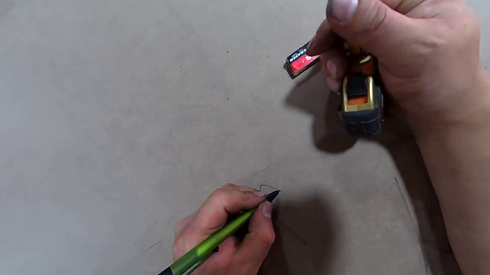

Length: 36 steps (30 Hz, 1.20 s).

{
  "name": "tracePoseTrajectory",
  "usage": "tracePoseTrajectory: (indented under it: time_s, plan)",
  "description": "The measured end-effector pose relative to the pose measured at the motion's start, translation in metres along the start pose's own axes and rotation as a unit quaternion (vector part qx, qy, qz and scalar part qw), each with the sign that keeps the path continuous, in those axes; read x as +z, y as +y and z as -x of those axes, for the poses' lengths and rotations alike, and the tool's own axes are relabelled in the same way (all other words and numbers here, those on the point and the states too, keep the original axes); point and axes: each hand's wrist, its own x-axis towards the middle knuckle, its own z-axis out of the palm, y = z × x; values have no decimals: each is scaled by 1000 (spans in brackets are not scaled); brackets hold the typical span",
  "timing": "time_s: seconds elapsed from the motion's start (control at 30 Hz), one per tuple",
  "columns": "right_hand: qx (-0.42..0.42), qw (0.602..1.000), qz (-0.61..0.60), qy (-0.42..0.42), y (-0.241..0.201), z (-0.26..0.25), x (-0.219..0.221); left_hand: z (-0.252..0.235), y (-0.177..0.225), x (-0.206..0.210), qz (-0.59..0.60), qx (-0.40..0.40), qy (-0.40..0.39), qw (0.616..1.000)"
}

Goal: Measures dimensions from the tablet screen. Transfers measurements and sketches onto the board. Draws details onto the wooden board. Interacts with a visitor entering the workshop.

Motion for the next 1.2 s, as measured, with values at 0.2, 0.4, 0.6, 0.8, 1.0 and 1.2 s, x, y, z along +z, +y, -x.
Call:
tracePoseTrajectory:
  time_s: [0.2,0.4,0.6,0.8,1.0,1.2]
  plan:
    - [-2,1000,-5,-2,0,0,0,-1,2,3,-15,-3,17,1000]
    - [2,1000,-3,-2,0,-1,0,-1,4,6,1,-25,56,998]
    - [6,1000,2,0,0,0,0,-2,2,0,6,-3,-1,1000]
    - [4,1000,2,-4,0,0,-1,-3,6,8,4,-36,78,996]
    - [7,1000,7,2,-1,0,0,-5,9,12,3,-53,112,992]
    - [8,1000,6,-2,-1,0,0,-5,10,13,2,-58,118,991]
